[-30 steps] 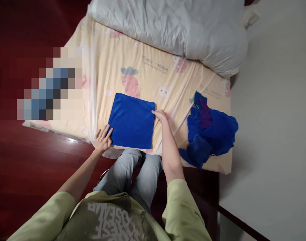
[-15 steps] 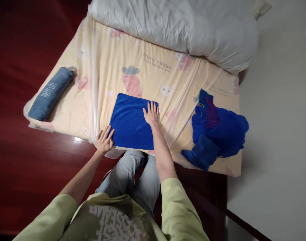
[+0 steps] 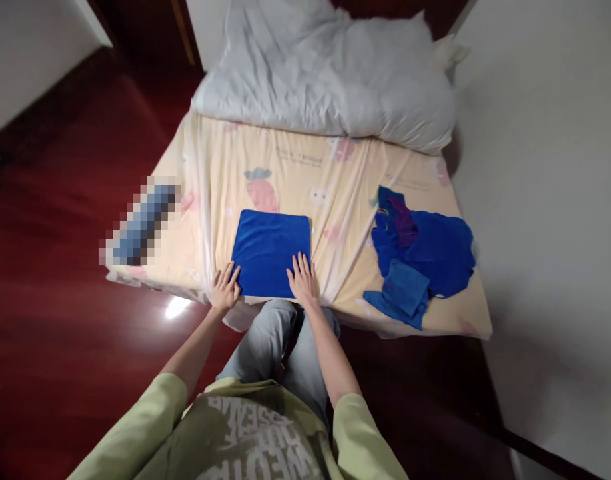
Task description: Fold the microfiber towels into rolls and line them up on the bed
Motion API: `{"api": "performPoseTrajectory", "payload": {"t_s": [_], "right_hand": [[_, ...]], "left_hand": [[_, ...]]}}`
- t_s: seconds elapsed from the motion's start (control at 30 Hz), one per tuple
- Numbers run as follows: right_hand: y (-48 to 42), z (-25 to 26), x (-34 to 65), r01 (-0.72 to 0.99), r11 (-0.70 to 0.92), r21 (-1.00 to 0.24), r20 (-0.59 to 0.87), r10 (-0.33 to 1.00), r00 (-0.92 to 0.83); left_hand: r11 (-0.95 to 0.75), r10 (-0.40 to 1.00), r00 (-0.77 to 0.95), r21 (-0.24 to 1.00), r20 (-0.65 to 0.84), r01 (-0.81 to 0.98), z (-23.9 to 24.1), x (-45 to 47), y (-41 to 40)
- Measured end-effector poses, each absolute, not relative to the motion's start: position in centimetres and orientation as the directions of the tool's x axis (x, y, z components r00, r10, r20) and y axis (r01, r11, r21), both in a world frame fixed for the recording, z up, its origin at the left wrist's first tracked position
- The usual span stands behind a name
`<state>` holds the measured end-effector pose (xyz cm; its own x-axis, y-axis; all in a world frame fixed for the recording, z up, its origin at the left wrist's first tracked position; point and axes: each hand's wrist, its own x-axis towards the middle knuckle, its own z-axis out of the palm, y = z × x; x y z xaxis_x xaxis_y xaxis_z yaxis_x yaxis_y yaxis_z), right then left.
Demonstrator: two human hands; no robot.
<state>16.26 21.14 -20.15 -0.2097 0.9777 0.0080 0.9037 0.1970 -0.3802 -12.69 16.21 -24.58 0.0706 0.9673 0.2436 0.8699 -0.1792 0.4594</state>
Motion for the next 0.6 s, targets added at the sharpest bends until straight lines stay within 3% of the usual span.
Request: {"api": "performPoseTrajectory", "payload": {"t_s": [0.17, 0.33, 0.5, 0.6], "right_hand": [[11.2, -19.6, 19.2, 0.878, 0.147, -0.456, 0.027, 0.988, -0.151], [6.0, -19.4, 19.9, 0.805, 0.128, -0.579, 0.141, 0.988, -0.056], [6.6, -18.9, 20.2, 0.714, 0.012, -0.7, 0.152, 0.979, 0.133], [7.3, -18.8, 20.3, 0.689, -0.046, -0.723, 0.128, 0.972, 0.198]], "left_hand": [[-0.127, 0.984, 0.039, 0.521, 0.177, 0.844, -22.1, -12.2, 14.2], [-0.103, 0.994, 0.054, 0.625, 0.098, 0.774, -23.5, -11.0, 5.5], [0.139, 0.97, 0.05, 0.711, -0.238, 0.689, -26.0, -12.0, -2.3], [0.182, 0.958, 0.046, 0.724, -0.283, 0.665, -26.0, -13.5, -3.1]]}}
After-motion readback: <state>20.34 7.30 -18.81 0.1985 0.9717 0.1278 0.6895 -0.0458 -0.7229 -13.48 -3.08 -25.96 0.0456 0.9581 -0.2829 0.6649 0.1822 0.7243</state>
